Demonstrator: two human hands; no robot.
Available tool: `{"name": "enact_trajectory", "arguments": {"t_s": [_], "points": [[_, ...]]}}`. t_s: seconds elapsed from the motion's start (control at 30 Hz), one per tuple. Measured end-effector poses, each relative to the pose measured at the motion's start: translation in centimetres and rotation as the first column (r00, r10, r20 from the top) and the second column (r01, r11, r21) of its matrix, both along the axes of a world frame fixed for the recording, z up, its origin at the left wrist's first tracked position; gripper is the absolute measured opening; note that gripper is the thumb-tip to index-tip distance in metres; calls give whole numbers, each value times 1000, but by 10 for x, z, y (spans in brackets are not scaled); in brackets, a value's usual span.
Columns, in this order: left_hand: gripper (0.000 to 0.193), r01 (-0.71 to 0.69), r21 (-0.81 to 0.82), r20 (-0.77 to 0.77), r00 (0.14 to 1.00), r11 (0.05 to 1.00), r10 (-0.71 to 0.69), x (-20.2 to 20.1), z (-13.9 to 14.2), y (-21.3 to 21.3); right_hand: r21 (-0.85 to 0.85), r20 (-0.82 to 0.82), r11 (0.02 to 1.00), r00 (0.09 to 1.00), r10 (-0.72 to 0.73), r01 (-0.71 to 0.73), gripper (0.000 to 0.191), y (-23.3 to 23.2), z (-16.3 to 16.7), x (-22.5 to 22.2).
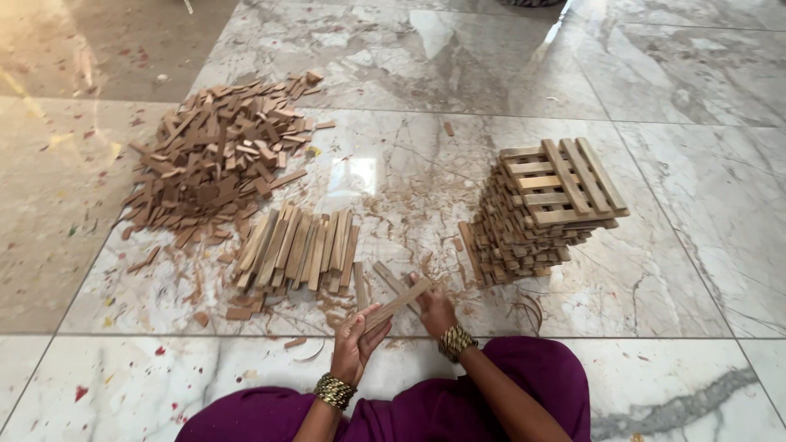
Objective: The person sits on a tiled floor and repeatedly picks up small wooden blocks, rubs them with a sanding block, and places them into a growing stack. The person handles the blocks one at a time, alternating between sanding and stacking.
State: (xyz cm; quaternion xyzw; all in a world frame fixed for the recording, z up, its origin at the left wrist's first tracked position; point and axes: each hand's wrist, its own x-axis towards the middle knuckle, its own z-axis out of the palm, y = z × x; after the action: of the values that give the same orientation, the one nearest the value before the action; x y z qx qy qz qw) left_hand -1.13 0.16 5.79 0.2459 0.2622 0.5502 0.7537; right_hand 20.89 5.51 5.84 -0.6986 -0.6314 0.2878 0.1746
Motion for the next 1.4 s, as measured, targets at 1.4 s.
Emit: {"name": "enact_trajectory", "arguments": {"t_s": [1.4], "points": [[35, 271, -68, -560, 787, 960, -261, -41, -6, 16, 253, -338, 961, 920, 200, -116, 29, -40, 114, 14]]}}
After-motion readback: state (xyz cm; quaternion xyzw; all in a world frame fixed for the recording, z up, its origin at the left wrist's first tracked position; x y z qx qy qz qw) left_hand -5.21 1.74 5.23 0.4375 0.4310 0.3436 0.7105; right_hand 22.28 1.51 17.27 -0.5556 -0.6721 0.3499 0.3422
